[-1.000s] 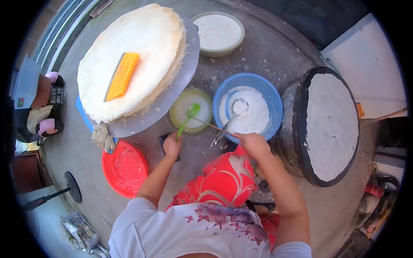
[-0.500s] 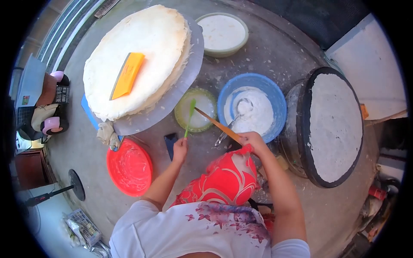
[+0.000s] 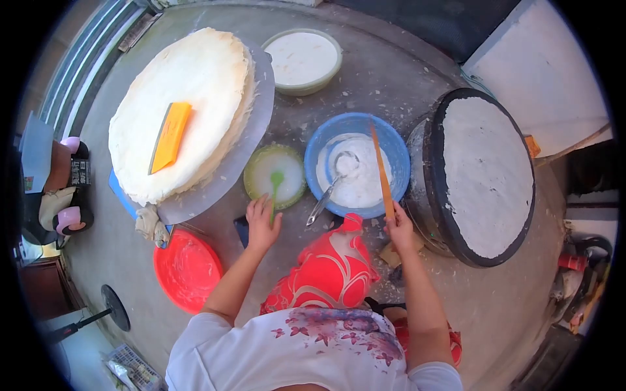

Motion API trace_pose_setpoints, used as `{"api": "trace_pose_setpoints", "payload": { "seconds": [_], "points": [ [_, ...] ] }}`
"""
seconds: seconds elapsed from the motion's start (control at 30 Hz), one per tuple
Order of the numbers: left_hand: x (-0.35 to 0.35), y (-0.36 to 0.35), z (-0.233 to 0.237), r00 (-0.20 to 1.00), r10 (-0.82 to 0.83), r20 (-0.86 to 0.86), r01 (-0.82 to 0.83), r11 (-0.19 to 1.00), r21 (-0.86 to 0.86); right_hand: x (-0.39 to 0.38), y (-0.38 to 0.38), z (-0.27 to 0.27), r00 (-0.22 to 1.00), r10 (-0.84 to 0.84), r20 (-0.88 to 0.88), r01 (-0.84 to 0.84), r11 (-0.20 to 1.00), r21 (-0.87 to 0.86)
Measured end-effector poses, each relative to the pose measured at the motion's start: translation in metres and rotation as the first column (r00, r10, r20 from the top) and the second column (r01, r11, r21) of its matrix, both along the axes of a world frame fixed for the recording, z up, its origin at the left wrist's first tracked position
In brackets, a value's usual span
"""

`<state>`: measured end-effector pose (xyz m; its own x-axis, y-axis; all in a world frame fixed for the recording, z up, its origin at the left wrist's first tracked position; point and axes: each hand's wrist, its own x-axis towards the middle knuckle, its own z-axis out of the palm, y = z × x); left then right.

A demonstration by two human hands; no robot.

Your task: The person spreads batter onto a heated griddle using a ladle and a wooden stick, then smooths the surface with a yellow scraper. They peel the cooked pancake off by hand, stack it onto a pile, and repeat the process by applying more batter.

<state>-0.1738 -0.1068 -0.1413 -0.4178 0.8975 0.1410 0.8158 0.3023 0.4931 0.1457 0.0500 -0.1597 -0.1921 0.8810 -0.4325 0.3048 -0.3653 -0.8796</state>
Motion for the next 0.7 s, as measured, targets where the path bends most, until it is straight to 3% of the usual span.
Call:
{"api": "trace_pose_setpoints", "payload": {
  "seconds": [0.13, 0.2, 0.23, 0.27, 0.3, 0.33, 0.4, 0.43, 0.47, 0.53, 0.57, 0.7],
  "points": [
    [-0.010, 0.010, 0.104, 0.976, -0.089, -0.197, 0.117, 0.984, 0.136, 0.008, -0.012, -0.038, 0.985, 0.034, -0.171, -0.039, 0.999, -0.027],
    [-0.029, 0.011, 0.138, 0.945, -0.018, -0.326, 0.110, 0.958, 0.266, 0.023, -0.019, -0.066, 0.990, 0.070, 0.124, -0.081, 0.992, 0.092],
    [-0.048, 0.015, 0.146, 0.942, 0.024, -0.336, 0.095, 0.937, 0.336, 0.033, -0.021, -0.081, 0.990, 0.085, 0.109, -0.095, 0.991, 0.094],
    [-0.071, 0.018, 0.155, 0.938, 0.062, -0.340, 0.087, 0.909, 0.407, 0.046, -0.023, -0.095, 0.962, 0.131, 0.240, -0.171, 0.973, 0.152],
    [-0.091, 0.021, 0.165, 0.907, 0.149, -0.393, 0.018, 0.920, 0.392, 0.053, -0.026, -0.101, 0.915, 0.157, 0.372, -0.245, 0.948, 0.203],
    [-0.109, 0.024, 0.175, 0.867, 0.229, -0.443, -0.047, 0.922, 0.383, 0.058, -0.030, -0.099, 0.918, 0.153, 0.366, -0.242, 0.947, 0.212],
    [-0.156, 0.025, 0.173, 0.808, 0.296, -0.510, -0.231, 0.955, 0.187, 0.067, -0.037, -0.087, 0.883, 0.259, 0.392, -0.281, 0.960, -0.001],
    [-0.166, 0.026, 0.181, 0.811, 0.316, -0.492, -0.368, 0.930, -0.010, 0.071, -0.039, -0.085, 0.891, 0.223, 0.395, -0.248, 0.969, 0.015],
    [-0.174, 0.031, 0.187, 0.817, 0.325, -0.476, -0.464, 0.861, -0.208, 0.078, -0.044, -0.085, 0.848, 0.288, 0.444, -0.312, 0.950, -0.021],
    [-0.192, 0.034, 0.175, 0.817, 0.322, -0.478, -0.494, 0.819, -0.293, 0.092, -0.059, -0.080, 0.824, 0.295, 0.484, -0.306, 0.950, -0.059],
    [-0.195, 0.035, 0.172, 0.821, 0.310, -0.479, -0.478, 0.833, -0.280, 0.091, -0.065, -0.073, 0.846, 0.242, 0.475, -0.245, 0.968, -0.057],
    [-0.208, 0.039, 0.172, 0.776, 0.163, -0.609, -0.362, 0.906, -0.219, 0.088, -0.080, -0.043, 0.826, 0.264, 0.498, -0.286, 0.958, -0.034]
  ]
}}
